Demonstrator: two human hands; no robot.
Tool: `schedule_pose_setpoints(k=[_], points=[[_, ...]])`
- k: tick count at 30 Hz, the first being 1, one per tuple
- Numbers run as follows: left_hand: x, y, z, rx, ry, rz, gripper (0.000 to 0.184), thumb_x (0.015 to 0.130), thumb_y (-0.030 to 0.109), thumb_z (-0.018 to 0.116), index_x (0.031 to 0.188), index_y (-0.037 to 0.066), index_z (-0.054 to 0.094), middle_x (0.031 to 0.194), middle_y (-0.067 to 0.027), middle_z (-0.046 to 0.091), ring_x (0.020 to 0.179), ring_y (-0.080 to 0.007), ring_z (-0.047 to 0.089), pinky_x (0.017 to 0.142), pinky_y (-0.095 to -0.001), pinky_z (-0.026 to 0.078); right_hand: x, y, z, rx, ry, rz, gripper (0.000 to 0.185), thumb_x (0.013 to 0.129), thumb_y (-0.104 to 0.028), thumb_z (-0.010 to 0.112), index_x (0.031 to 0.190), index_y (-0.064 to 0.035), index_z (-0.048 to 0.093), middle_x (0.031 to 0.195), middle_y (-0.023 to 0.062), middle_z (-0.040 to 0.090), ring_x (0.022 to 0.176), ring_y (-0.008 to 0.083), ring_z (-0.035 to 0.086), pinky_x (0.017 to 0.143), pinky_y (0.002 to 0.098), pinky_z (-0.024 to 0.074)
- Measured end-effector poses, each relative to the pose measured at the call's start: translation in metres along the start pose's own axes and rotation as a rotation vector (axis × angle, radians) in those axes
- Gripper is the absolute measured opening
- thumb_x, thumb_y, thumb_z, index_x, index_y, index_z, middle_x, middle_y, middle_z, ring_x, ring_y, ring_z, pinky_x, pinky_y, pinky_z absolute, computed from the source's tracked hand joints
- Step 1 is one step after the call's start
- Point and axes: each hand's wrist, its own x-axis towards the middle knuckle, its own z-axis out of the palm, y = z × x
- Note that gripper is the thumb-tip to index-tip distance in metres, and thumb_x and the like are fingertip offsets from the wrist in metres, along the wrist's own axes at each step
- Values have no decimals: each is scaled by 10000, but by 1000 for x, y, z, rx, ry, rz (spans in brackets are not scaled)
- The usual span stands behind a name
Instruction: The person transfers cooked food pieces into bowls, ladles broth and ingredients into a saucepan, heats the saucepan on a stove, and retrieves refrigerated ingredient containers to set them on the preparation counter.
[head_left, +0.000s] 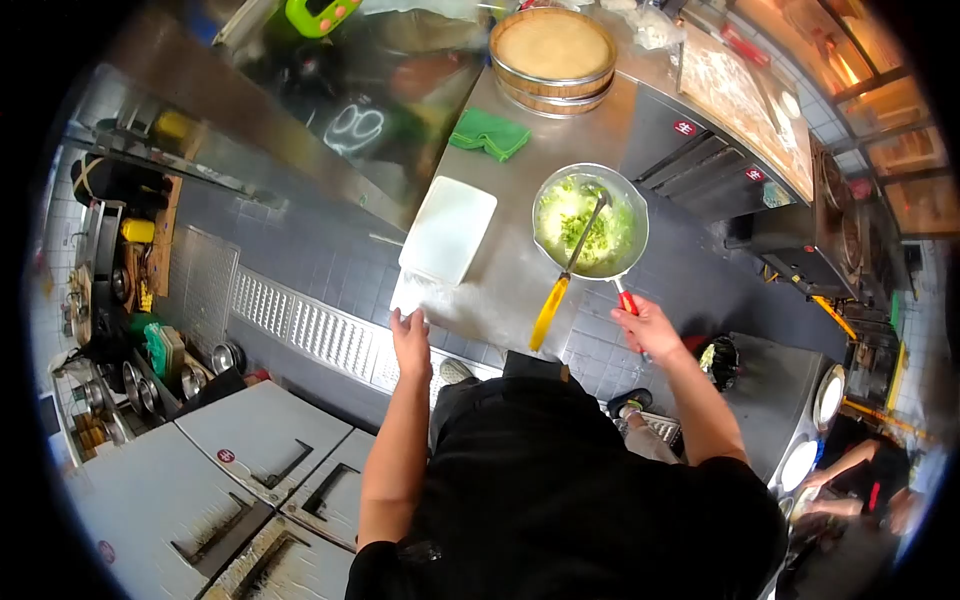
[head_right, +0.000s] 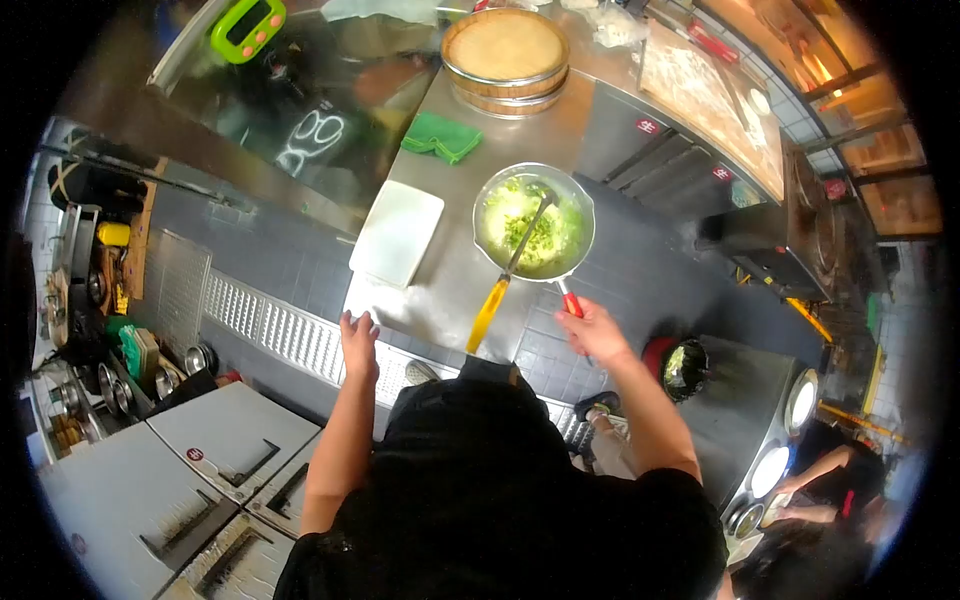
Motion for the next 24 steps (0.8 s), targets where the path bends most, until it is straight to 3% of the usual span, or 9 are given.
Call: schedule_pose_setpoints(k=[5,8,11,13,17,21,22,24], points=[[-14,-41,-89,29,216,-92,728,972,229,625,1535,-12,233,1377,-233,542,1196,-291,555,1008,-373,444,-28,-51,-14,-308,-131,-39,171,958,-170,685,964,-101,528,591,-51,433,434,56,388,388,248,297],[-13,-84,-167,270,441,-76,759,926,257,665,1509,-56,292,1339,-301,565,1201,-358,585,1020,-417,450,-29,-65,-4,-435,-190,-111,136,961,-140,659,927,-92,536,575,-49,435,400,59,381,368,241,285],[-35,-97,-256,482,640,-194,818,864,309,722,1480,-69,337,1364,-318,554,1291,-407,541,1069,-416,434,-39,-87,27,-462,-233,-34,116,952,-82,634,889,-87,536,571,-35,452,384,60,394,355,232,295],[-26,-150,-346,534,798,-259,822,851,313,728,1471,-69,346,1355,-304,563,1277,-412,549,1070,-416,441,-42,-89,53,-531,-288,-34,121,948,-70,633,883,-84,532,570,-32,453,379,60,392,350,230,300],[-66,-159,-463,231,991,-363,816,825,288,733,1452,-81,363,1363,-293,562,1267,-403,562,1065,-408,452,-31,-86,95,-593,-371,-32,141,944,-61,635,864,-84,521,569,-36,451,372,60,386,345,231,302],[-68,-243,-612,62,1157,-454,802,796,286,733,1431,-64,388,1288,-267,614,1205,-359,607,974,-432,510,-45,-81,208,-640,-422,4,148,938,-60,643,872,-87,513,550,-32,446,370,66,383,347,234,303],[-96,-182,-591,-266,1112,-494,793,797,295,739,1424,-57,404,1192,-236,647,1115,-306,641,896,-420,541,-40,-81,232,-661,-454,30,141,940,-72,644,884,-87,516,549,-27,448,370,70,382,352,237,305],[-92,-218,-623,-477,1095,-408,656,877,270,695,1399,-22,426,1235,-240,579,1046,-325,632,836,-430,556,-31,-78,275,-732,-500,-10,131,946,-90,643,895,-85,522,564,-31,454,385,70,391,364,239,309]])
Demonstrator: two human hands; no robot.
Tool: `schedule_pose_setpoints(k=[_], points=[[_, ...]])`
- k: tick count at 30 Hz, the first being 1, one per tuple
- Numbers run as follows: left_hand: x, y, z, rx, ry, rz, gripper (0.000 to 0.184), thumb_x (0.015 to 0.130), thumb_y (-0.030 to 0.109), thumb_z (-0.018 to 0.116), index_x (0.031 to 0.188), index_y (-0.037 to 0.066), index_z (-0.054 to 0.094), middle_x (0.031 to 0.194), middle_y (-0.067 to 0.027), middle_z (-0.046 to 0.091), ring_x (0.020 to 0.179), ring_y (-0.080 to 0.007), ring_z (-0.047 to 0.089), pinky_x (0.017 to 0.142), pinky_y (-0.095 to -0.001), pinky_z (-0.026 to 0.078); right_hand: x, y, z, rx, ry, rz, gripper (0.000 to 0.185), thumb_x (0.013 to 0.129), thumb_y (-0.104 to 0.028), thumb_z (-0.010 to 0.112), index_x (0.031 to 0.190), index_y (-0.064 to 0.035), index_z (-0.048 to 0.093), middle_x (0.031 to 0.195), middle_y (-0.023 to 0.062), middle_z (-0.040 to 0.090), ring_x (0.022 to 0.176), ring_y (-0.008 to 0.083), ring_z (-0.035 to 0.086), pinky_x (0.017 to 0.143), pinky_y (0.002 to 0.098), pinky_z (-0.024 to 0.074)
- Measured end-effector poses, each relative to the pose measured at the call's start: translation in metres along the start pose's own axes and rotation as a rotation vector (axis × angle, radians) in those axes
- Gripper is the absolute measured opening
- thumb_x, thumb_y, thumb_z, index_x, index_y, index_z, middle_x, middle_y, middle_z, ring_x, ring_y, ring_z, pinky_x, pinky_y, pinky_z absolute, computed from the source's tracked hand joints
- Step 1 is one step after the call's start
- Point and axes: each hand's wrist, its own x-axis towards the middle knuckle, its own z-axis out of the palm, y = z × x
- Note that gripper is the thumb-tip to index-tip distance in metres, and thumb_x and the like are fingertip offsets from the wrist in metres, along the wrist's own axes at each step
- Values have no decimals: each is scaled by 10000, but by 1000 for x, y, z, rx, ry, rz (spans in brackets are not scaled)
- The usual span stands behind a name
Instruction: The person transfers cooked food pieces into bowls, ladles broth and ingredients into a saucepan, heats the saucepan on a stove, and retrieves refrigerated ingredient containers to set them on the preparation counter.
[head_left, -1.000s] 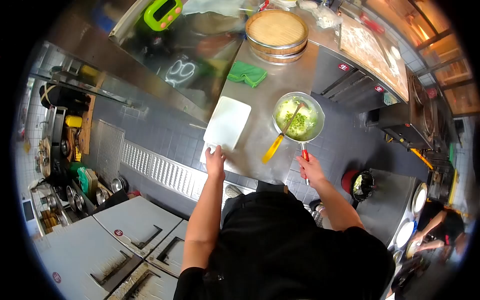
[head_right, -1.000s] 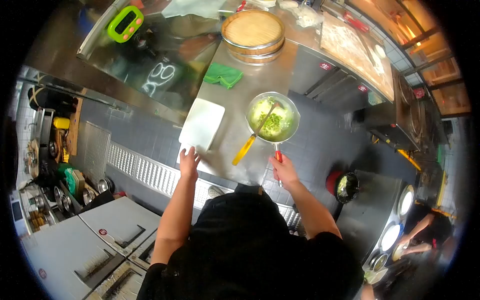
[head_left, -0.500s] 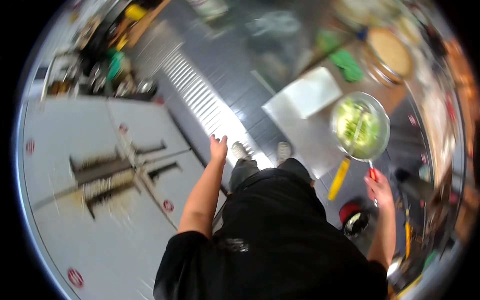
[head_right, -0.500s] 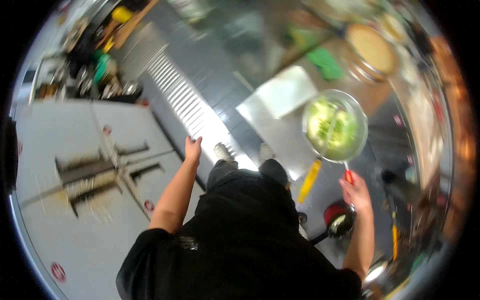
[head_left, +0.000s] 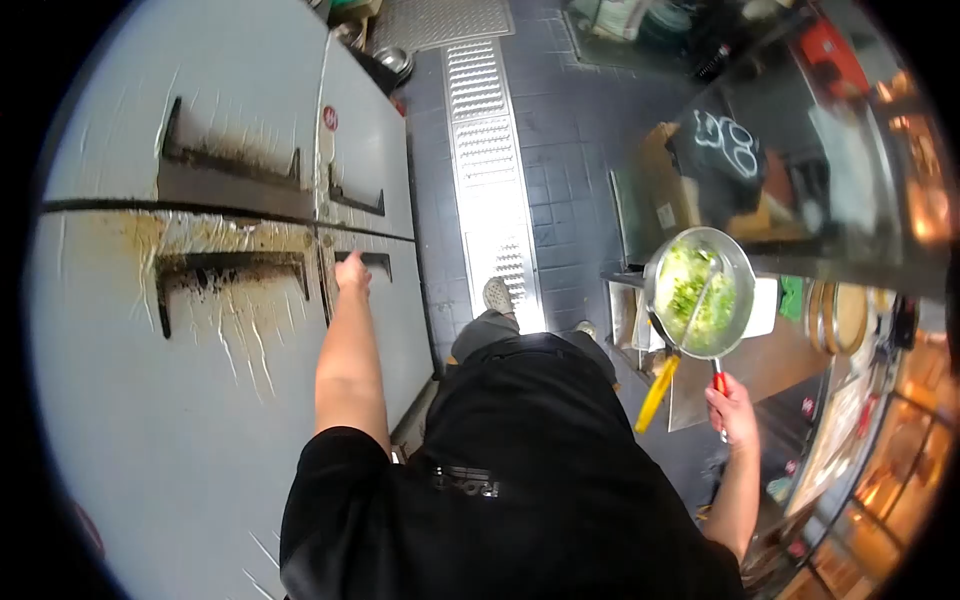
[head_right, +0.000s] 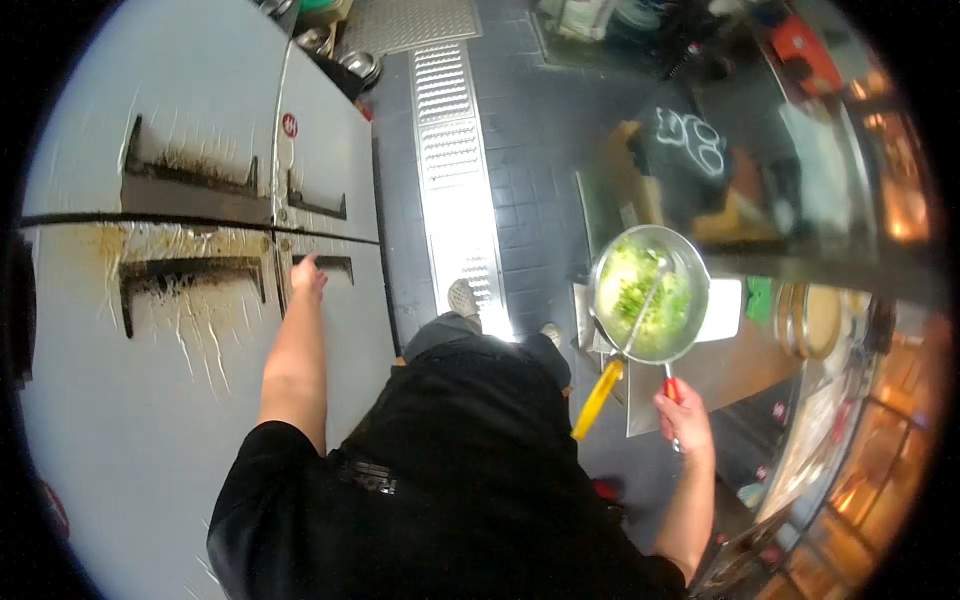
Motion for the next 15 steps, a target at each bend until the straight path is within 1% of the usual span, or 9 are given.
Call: schedule_pose_setpoints(k=[1,4,7,8,11,12,15], points=[[11,-4,-5,-113,-13,13,558,928,255,664,1363,-18,446,1295,-258,540,1028,-360,627,806,-456,566,17,-17,19,-29,-22,-17,129,947,-94,642,898,-84,523,570,-32,457,392,70,396,369,240,312],[-12,6,-2,-345,-187,-86,700,944,252,654,1503,1,316,1467,-287,395,1269,-401,518,988,-487,521,67,-74,68,-148,-77,-34,129,952,-105,640,902,-86,522,581,-35,464,405,70,406,381,242,317],[5,-14,2,-548,-201,-132,992,901,181,705,1595,127,-2,1381,-245,493,1135,-370,598,919,-509,543,117,-133,108,-208,-181,-87,124,961,-128,636,918,-90,527,581,-40,456,408,69,408,385,243,310],[-9,-9,6,-636,-146,-147,1036,898,123,693,1603,164,-65,1378,-240,495,1161,-376,592,931,-522,538,135,-154,122,-257,-211,-104,123,962,-132,636,923,-90,528,585,-41,456,407,68,401,386,241,303],[-15,-17,6,-688,-162,-38,990,943,104,626,1594,149,-118,1421,-268,462,1185,-388,597,926,-524,559,187,-217,170,-320,-312,-126,126,963,-147,640,927,-97,530,600,-44,461,416,59,390,393,234,284],[-6,-22,8,-707,-136,-50,978,937,57,606,1594,129,-114,1390,-254,501,1155,-372,620,917,-509,569,202,-240,188,-337,-339,-122,135,960,-153,651,926,-105,530,606,-47,461,433,50,395,400,231,281],[9,-32,11,-737,-94,-67,988,923,38,614,1590,98,-111,1378,-244,514,1131,-366,635,915,-491,575,260,-300,231,-451,-432,-151,150,955,-170,670,942,-107,534,602,-51,454,441,47,404,399,226,298]])
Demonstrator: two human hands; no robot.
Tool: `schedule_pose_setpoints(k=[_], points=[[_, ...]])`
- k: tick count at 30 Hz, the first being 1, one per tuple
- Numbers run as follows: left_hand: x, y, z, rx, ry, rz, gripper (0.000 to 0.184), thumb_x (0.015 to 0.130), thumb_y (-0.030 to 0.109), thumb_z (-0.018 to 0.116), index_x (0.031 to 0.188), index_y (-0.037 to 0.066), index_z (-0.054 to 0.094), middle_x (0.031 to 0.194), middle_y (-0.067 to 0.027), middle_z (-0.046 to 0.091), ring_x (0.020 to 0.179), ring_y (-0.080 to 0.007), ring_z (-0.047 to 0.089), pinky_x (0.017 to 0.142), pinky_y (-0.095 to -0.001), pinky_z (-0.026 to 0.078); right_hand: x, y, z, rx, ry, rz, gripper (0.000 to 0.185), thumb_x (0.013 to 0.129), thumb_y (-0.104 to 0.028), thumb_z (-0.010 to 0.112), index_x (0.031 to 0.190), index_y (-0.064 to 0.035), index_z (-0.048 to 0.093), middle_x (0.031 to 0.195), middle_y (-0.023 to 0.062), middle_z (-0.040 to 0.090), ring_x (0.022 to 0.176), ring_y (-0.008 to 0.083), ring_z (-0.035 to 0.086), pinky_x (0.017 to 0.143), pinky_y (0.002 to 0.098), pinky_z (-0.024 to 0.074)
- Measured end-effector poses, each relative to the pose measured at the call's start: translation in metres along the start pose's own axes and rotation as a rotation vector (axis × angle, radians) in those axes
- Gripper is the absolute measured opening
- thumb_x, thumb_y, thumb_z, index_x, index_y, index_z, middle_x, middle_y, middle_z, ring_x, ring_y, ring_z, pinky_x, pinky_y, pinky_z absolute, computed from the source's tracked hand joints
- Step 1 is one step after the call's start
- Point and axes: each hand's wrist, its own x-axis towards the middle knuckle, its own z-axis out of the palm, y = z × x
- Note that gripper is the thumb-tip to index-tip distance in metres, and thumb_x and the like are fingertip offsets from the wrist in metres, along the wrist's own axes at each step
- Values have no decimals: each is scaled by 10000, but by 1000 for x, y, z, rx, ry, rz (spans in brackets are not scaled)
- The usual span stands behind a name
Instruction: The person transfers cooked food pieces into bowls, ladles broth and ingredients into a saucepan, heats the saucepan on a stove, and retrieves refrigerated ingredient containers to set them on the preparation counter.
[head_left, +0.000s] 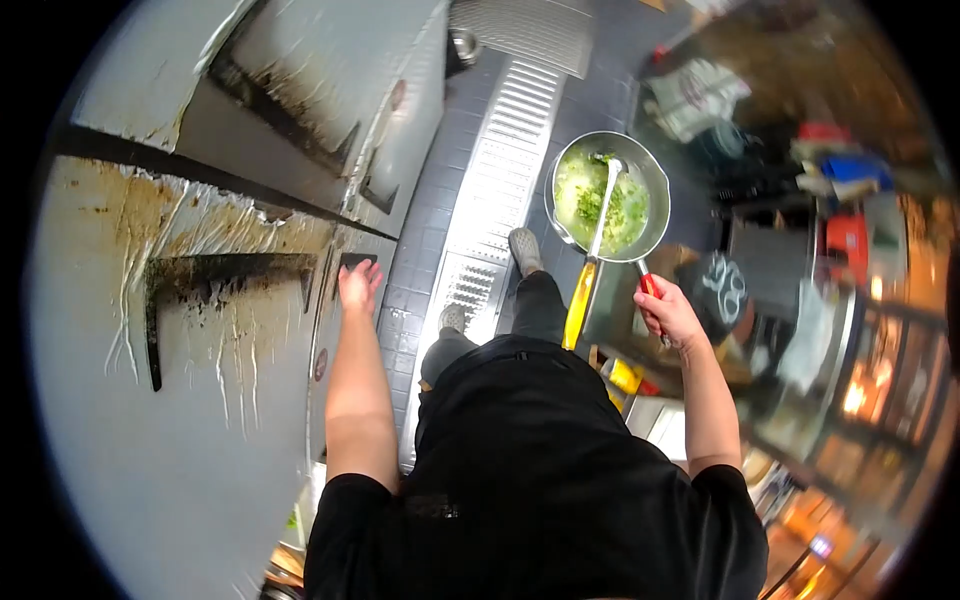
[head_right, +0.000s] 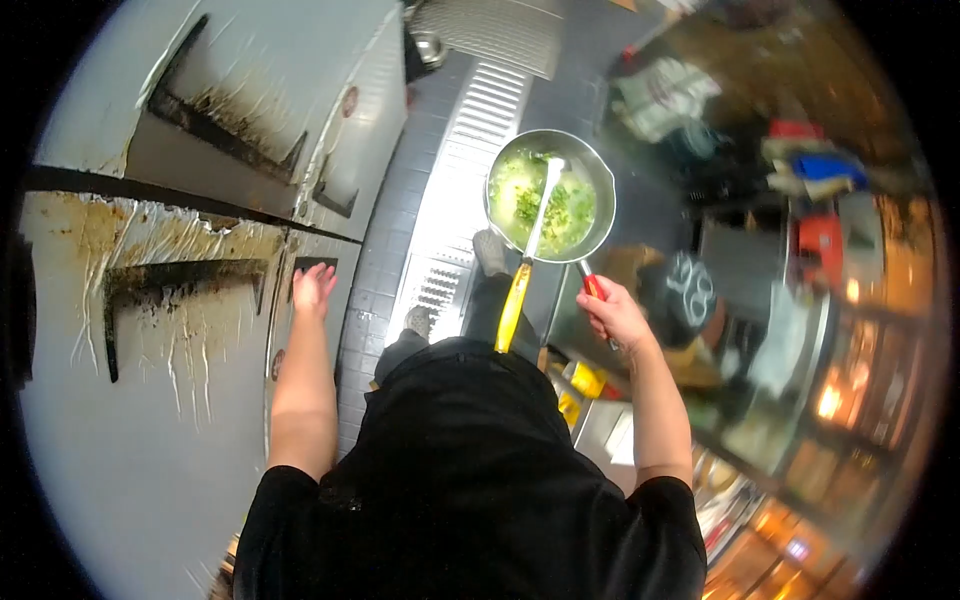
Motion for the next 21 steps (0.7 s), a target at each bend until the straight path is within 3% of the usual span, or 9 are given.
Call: schedule_pose_setpoints(k=[6,10,11,12,13,14,16,18,21], points=[[13,-10,18,134,310,58,798,900,28,619,1532,-54,139,1189,-210,656,987,-278,690,756,-390,587,165,-110,-32,-302,-264,-54,143,953,-163,672,951,-98,545,602,-41,476,429,65,416,395,234,317],[17,-34,35,62,483,182,324,895,7,589,1187,-56,465,991,-168,732,830,-230,708,696,-326,570,245,-187,-29,-540,-432,-103,142,959,-152,672,928,-91,548,602,-41,485,436,64,420,402,238,332],[20,-66,33,171,533,179,157,812,116,641,898,-8,685,789,-141,723,745,-216,687,629,-377,511,260,-200,-29,-592,-471,-109,139,960,-147,671,928,-90,548,602,-42,483,436,62,417,401,238,330],[-8,-81,49,239,560,222,165,788,151,659,759,-7,698,747,-199,712,750,-277,701,658,-416,503,274,-210,-28,-643,-514,-115,137,962,-142,671,928,-90,548,601,-43,481,436,60,415,399,237,327],[-38,-97,64,481,630,147,218,773,154,667,840,-51,700,790,-238,709,798,-346,705,714,-418,515,285,-217,-27,-684,-558,-121,135,964,-137,670,928,-90,549,601,-44,479,436,59,412,398,237,324],[-63,-124,86,340,731,143,275,785,175,667,879,-83,688,834,-268,702,870,-387,696,774,-428,519,296,-224,-22,-715,-613,-117,134,965,-134,669,930,-89,549,599,-43,476,436,57,409,396,237,323],[-107,-214,98,57,685,60,254,869,126,597,1023,-70,644,955,-218,703,901,-298,676,779,-413,529,309,-234,-15,-764,-705,-96,131,968,-129,668,934,-86,548,596,-42,469,434,54,404,392,238,321],[-181,-249,141,-696,809,18,310,977,26,422,1259,10,548,1215,-166,631,1034,-240,636,818,-419,557,318,-239,-3,-816,-782,-62,133,971,-132,668,951,-81,547,590,-39,463,428,53,404,387,237,326],[-281,-280,179,-1264,968,119,411,1055,311,358,1336,61,524,1301,-128,591,1170,-293,585,941,-545,512,328,-234,27,-886,-880,-7,130,975,-135,662,971,-78,546,586,-32,467,422,60,408,384,239,331]])
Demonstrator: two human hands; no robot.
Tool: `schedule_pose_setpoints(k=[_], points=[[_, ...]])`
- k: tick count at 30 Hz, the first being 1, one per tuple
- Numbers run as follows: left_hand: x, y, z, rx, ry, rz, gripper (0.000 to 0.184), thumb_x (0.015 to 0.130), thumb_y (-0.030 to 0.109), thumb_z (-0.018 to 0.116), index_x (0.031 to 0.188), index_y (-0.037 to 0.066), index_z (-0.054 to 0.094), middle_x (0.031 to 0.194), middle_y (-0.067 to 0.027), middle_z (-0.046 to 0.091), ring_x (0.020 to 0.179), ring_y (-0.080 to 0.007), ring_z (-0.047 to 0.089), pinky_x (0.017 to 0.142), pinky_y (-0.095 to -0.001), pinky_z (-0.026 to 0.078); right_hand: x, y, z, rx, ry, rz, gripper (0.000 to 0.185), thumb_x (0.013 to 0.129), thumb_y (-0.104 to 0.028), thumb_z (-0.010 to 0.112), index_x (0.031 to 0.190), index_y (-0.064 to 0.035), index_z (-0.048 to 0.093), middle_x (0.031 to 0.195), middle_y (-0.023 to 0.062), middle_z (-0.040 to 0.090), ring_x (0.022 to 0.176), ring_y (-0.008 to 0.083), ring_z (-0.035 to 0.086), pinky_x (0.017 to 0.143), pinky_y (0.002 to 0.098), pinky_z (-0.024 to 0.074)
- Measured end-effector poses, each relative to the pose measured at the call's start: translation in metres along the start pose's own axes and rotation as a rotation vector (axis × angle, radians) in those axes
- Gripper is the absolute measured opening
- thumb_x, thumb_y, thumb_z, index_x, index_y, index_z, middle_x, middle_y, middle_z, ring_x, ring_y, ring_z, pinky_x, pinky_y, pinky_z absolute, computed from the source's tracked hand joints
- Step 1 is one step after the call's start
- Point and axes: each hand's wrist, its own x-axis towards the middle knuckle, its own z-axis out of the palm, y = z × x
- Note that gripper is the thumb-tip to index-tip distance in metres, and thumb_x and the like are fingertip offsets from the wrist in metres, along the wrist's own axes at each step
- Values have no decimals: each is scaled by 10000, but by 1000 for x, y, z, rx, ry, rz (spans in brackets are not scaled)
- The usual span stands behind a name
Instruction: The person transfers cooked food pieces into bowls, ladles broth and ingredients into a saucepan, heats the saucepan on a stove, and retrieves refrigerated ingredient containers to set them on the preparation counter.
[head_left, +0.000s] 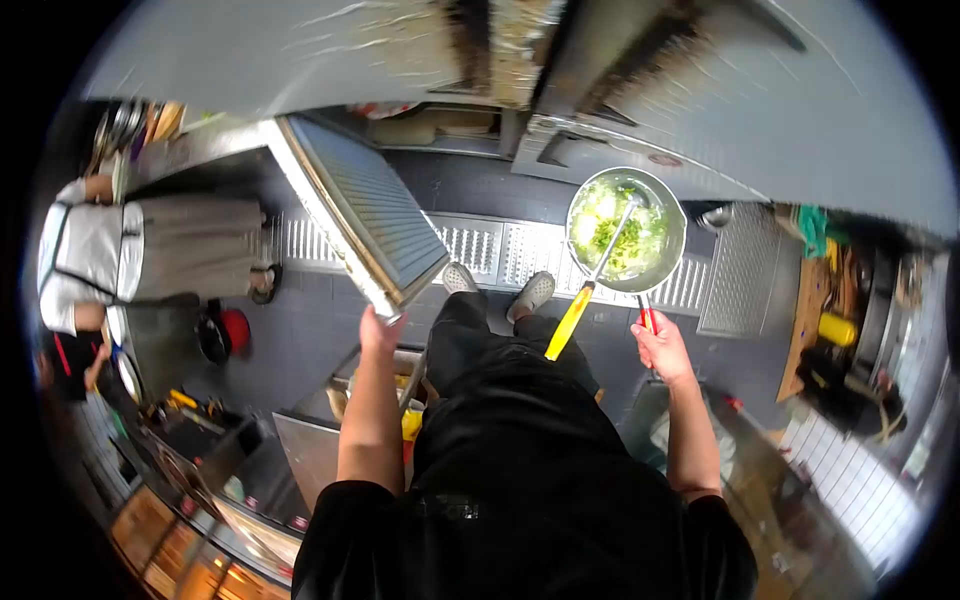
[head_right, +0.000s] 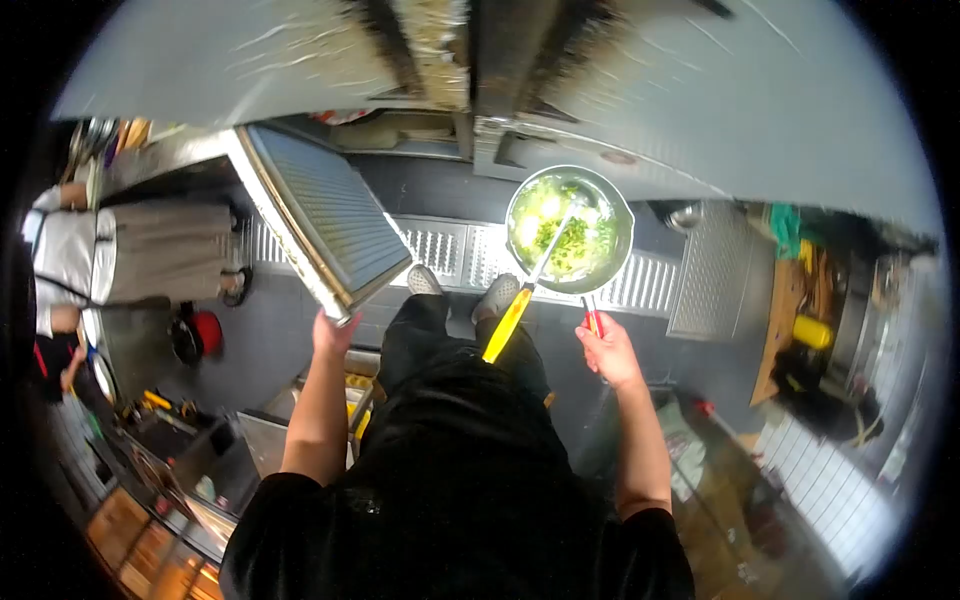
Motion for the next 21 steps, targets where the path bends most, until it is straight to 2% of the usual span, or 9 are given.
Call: schedule_pose_setpoints(k=[1,4,7,10,13,14,17,19,21], points=[[-11,9,-26,-34,99,23,428,1042,367,373,1326,94,537,1318,-113,577,1193,-282,562,947,-592,493,11,-4,8,-58,-35,-5,130,978,-138,659,978,-75,545,586,-28,470,420,63,409,385,240,333],[0,25,-108,-325,167,148,482,991,489,467,1312,142,561,1290,-58,618,1179,-281,572,970,-605,460,35,-16,35,-143,-120,10,130,981,-150,655,992,-82,544,587,-27,474,427,64,416,390,237,333],[10,72,-125,-431,255,234,671,990,609,433,1466,137,458,1470,-90,507,1344,-331,456,1057,-654,377,65,-38,81,-185,-202,68,118,989,-156,641,991,-97,539,587,-34,464,440,64,421,395,235,329],[32,99,-137,-504,242,258,749,991,661,382,1505,117,406,1539,-105,417,1423,-356,353,1096,-691,324,101,-53,122,-251,-265,111,120,992,-152,636,983,-98,530,584,-35,458,435,66,413,399,235,327],[34,81,-150,-644,400,370,810,1001,651,372,1454,-21,364,1507,-264,377,1382,-428,403,1089,-616,418,112,-60,148,-286,-330,143,122,994,-151,635,983,-95,527,588,-31,464,426,69,409,401,236,327],[45,60,-156,-663,492,398,770,1014,613,371,1393,-57,373,1466,-311,385,1311,-449,471,1090,-555,446,118,-61,157,-289,-353,140,121,994,-149,634,985,-93,527,591,-29,467,423,70,408,401,237,328],[81,-18,-161,-123,642,149,458,998,326,546,1269,-42,526,1290,-197,574,1079,-275,624,923,-400,550,147,-64,183,-342,-405,123,123,994,-143,631,991,-79,527,597,-22,477,417,75,414,405,240,335],[72,-43,-99,259,404,292,383,946,132,625,1292,-19,555,1247,-146,616,961,-205,635,859,-334,559,167,-70,200,-377,-425,114,125,993,-142,632,995,-74,527,599,-20,480,421,77,420,410,240,341],[41,-31,-8,560,156,465,533,881,28,677,1383,2,501,1346,-196,563,1098,-276,621,958,-383,531,193,-77,212,-438,-435,132,133,987,-151,642,989,-70,535,610,-16,497,436,79,437,422,240,348]])
